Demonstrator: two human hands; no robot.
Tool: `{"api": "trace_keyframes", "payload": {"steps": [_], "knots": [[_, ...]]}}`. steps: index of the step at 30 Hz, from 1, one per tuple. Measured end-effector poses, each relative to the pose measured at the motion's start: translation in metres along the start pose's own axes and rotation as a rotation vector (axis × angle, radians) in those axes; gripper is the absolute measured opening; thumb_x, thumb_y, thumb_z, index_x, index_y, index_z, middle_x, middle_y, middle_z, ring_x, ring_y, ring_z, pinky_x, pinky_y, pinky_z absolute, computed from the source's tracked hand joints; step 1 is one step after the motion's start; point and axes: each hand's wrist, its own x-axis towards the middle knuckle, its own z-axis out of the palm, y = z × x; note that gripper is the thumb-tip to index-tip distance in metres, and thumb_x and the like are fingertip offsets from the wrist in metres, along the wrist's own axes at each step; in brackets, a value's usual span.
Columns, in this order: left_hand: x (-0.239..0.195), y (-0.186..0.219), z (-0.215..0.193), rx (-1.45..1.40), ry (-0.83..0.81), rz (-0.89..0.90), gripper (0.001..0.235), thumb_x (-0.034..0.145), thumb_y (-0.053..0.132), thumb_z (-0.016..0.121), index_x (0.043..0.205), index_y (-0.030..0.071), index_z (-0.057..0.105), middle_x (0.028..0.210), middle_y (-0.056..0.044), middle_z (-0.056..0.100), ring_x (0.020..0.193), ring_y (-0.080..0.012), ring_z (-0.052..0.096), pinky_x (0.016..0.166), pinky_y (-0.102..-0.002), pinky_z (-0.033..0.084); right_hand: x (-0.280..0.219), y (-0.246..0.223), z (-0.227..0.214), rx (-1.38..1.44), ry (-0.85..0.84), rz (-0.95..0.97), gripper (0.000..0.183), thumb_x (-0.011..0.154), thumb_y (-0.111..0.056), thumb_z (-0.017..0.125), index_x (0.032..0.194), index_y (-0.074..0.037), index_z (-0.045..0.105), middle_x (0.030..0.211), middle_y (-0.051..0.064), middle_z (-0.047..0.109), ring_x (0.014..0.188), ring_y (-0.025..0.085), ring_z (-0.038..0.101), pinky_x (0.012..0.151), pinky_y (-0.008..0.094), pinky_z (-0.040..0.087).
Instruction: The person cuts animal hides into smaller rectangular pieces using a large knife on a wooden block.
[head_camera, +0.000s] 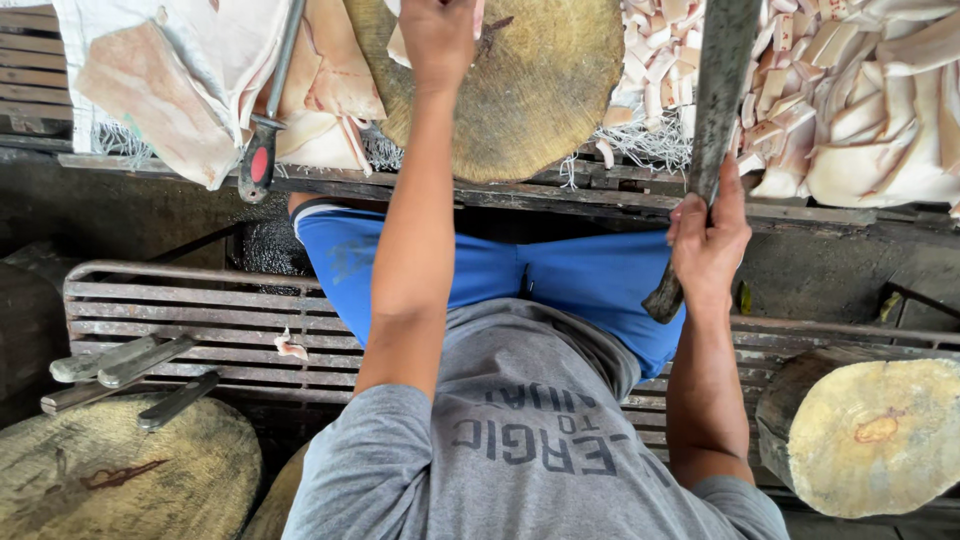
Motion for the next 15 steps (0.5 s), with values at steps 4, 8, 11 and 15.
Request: {"api": "trace_keyframes", "payload": {"steps": [4,8,11,15], "knots": [[-0.016,0.032,-0.029,-0.573,-0.274,-0.355,0.009,0.090,0.003,0.073,0.099,0.002,0.073,0.097,-0.011,0.076,0.086,-0.0173,0.077,0.079,-0.035,0.066,-0.019,0.006,0.007,0.099,-0.004,0.042,0.064,0.106,0.006,0.047,0.168,-0.002,0.031,0.083,0.004,0.063,0.064,0.008,0.056,0.058,0.024,0.049],[-0.057,0.065,-0.064,-0.873,-0.599,-0.479,0.013,0.094,0.000,0.070,0.107,0.001,0.069,0.109,-0.012,0.074,0.093,-0.0208,0.075,0.083,-0.041,0.068,-0.034,0.003,0.014,0.110,-0.021,0.063,0.063,0.106,0.006,0.047,0.167,-0.001,0.032,0.084,0.004,0.063,0.064,0.008,0.055,0.057,0.024,0.048],[-0.087,0.062,-0.079,-0.631,-0.654,-0.624,0.030,0.087,0.004,0.070,0.117,0.003,0.071,0.108,-0.010,0.074,0.095,-0.0197,0.076,0.078,-0.038,0.067,-0.047,-0.006,0.018,0.094,-0.042,0.100,0.063,0.105,0.005,0.050,0.165,-0.004,0.036,0.085,0.004,0.066,0.065,0.008,0.058,0.058,0.025,0.052],[-0.111,0.035,-0.090,-0.326,-0.697,-0.444,0.034,0.090,0.009,0.076,0.124,0.002,0.073,0.115,-0.013,0.077,0.099,-0.0198,0.074,0.085,-0.034,0.063,-0.055,-0.022,0.026,-0.165,-0.101,0.062,0.059,0.103,0.000,0.058,0.159,-0.006,0.043,0.080,0.011,0.070,0.065,0.013,0.066,0.060,0.029,0.055]]}}
